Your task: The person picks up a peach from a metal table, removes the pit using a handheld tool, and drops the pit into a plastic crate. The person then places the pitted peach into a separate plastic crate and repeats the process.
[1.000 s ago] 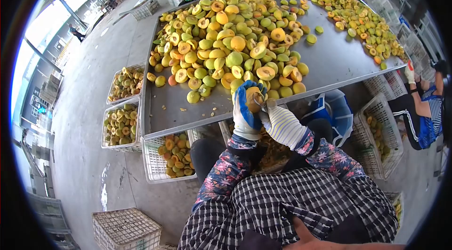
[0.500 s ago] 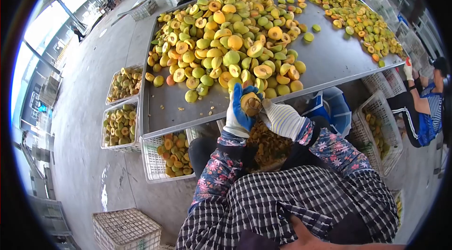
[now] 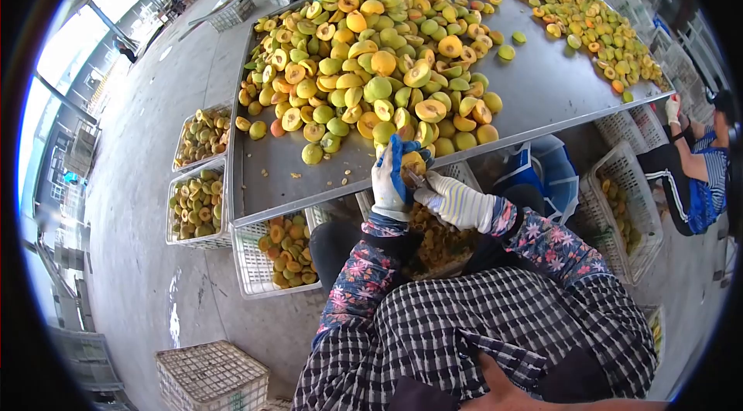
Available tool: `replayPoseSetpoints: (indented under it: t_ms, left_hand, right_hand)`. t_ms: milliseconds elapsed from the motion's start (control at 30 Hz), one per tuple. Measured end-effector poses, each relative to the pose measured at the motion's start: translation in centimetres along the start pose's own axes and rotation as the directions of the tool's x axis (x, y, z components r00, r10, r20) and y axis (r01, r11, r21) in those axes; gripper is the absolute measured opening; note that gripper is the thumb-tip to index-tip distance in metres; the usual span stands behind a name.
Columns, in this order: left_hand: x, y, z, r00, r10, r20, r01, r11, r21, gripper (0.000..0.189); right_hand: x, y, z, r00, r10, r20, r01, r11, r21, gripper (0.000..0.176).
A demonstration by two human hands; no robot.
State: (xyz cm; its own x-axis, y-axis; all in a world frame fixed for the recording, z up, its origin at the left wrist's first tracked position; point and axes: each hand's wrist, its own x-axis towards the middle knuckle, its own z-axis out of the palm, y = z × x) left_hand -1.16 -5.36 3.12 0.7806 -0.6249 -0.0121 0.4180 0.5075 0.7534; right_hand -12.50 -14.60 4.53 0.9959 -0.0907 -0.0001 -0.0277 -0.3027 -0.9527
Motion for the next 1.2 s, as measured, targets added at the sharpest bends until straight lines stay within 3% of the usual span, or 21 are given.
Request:
replayPoseSetpoints:
  t_ms: [33,100,133,233,300,367,400,500,567,600,667,700,767,800,867,900,967,1033,1067,1167,1200]
  left_hand:
    - [0.0,0.0,-0.2,0.999,-0.045,0.025,0.045,0.999,0.01,0.041]
    - [0.5,0.3,-0.9,0.988,-0.133,0.075,0.131,0.991,0.03,0.043]
    - [0.6,0.7,-0.8,0.983,-0.168,0.077,0.166,0.986,0.024,0.042]
    - [2.0,0.0,-1.7,0.968,-0.216,0.129,0.21,0.976,0.052,0.041]
    - [1.9,-0.2,-1.5,0.983,-0.071,0.168,0.037,0.979,0.198,0.035]
    - [1.9,0.5,-0.9,0.945,-0.308,0.108,0.313,0.949,-0.036,0.034]
    - [2.2,0.2,-1.2,0.943,-0.292,0.159,0.294,0.956,0.015,0.033]
    - [3.7,-1.8,-3.1,0.934,-0.277,0.225,0.239,0.954,0.181,0.033]
    - [5.0,-2.5,-3.9,0.943,-0.284,0.171,0.218,0.919,0.328,0.034]
    - [4.6,-2.0,-3.3,0.974,-0.192,0.118,0.153,0.948,0.279,0.037]
    - [4.0,-1.5,-3.3,0.979,-0.17,0.115,0.157,0.981,0.114,0.039]
    - [3.5,-1.1,-3.5,0.98,-0.163,0.111,0.16,0.987,0.034,0.04]
    - [2.6,1.2,-4.0,0.983,-0.16,0.091,0.138,0.967,0.212,0.041]
    - [3.1,1.3,-6.5,0.986,0.086,0.144,-0.152,0.824,0.546,0.039]
    - [2.3,4.9,-8.5,0.974,0.227,0.019,-0.18,0.716,0.675,0.035]
    - [0.9,8.4,-8.0,0.97,0.101,-0.222,0.02,0.874,0.486,0.032]
    - [0.7,11.4,-15.1,0.951,0.078,-0.3,0.084,0.866,0.492,0.029]
    - [-1.2,14.3,-19.2,0.882,0.181,-0.435,0.178,0.726,0.664,0.025]
    - [-2.2,14.6,-20.6,0.858,0.259,-0.444,0.066,0.8,0.596,0.024]
    - [-6.3,17.4,-26.6,0.784,0.462,-0.415,0.064,0.605,0.793,0.024]
    - [-8.0,18.3,-28.0,0.751,0.402,-0.523,0.237,0.576,0.782,0.024]
  right_hand:
    - [-0.5,-2.0,-0.2,0.984,0.175,0.041,-0.18,0.967,0.181,0.033]
    - [-0.7,-2.6,-1.2,0.915,0.34,0.218,-0.398,0.851,0.343,0.036]
    - [-0.7,-2.0,-1.1,0.916,0.334,0.224,-0.396,0.842,0.365,0.036]
    - [-0.9,-2.7,-1.5,0.819,0.427,0.383,-0.572,0.553,0.606,0.033]
    - [-0.9,-1.8,-1.3,0.837,0.367,0.406,-0.544,0.471,0.694,0.033]
    - [-1.0,-2.0,-1.0,0.849,0.364,0.383,-0.523,0.473,0.709,0.032]
    - [-1.0,-1.9,-0.9,0.84,0.401,0.365,-0.536,0.509,0.674,0.03]
    - [-1.3,-0.9,0.4,0.898,0.431,0.091,-0.436,0.841,0.321,0.029]
    - [-1.7,-1.9,-0.1,0.879,0.452,0.154,-0.473,0.785,0.399,0.028]
    - [-2.2,-1.9,-0.4,0.884,0.432,0.18,-0.465,0.771,0.434,0.028]
    - [-3.1,-1.6,-1.1,0.884,0.411,0.224,-0.468,0.752,0.464,0.029]
    - [-3.4,-1.4,-1.3,0.883,0.426,0.196,-0.468,0.81,0.353,0.03]
    - [-4.0,-0.3,-1.8,0.888,0.439,0.141,-0.455,0.883,0.115,0.033]
    - [-4.7,4.4,-1.3,0.999,0.042,0.031,-0.036,0.984,-0.173,0.035]
    - [-5.7,3.6,-2.1,0.98,0.177,0.091,-0.112,0.869,-0.482,0.037]
    - [-6.1,3.0,-2.4,0.963,0.248,0.105,-0.132,0.774,-0.619,0.039]
    - [-6.9,2.4,-2.8,0.953,0.292,0.074,-0.17,0.725,-0.667,0.047]
    - [-7.6,1.8,-2.7,0.961,0.273,0.047,-0.164,0.699,-0.696,0.05]
    - [-7.6,1.6,-2.7,0.961,0.271,0.052,-0.164,0.713,-0.682,0.052]
    - [-7.5,2.3,-2.9,0.979,0.197,0.04,-0.121,0.735,-0.667,0.052]
    - [-7.4,2.5,-3.0,0.988,0.153,0.038,-0.093,0.759,-0.645,0.051]
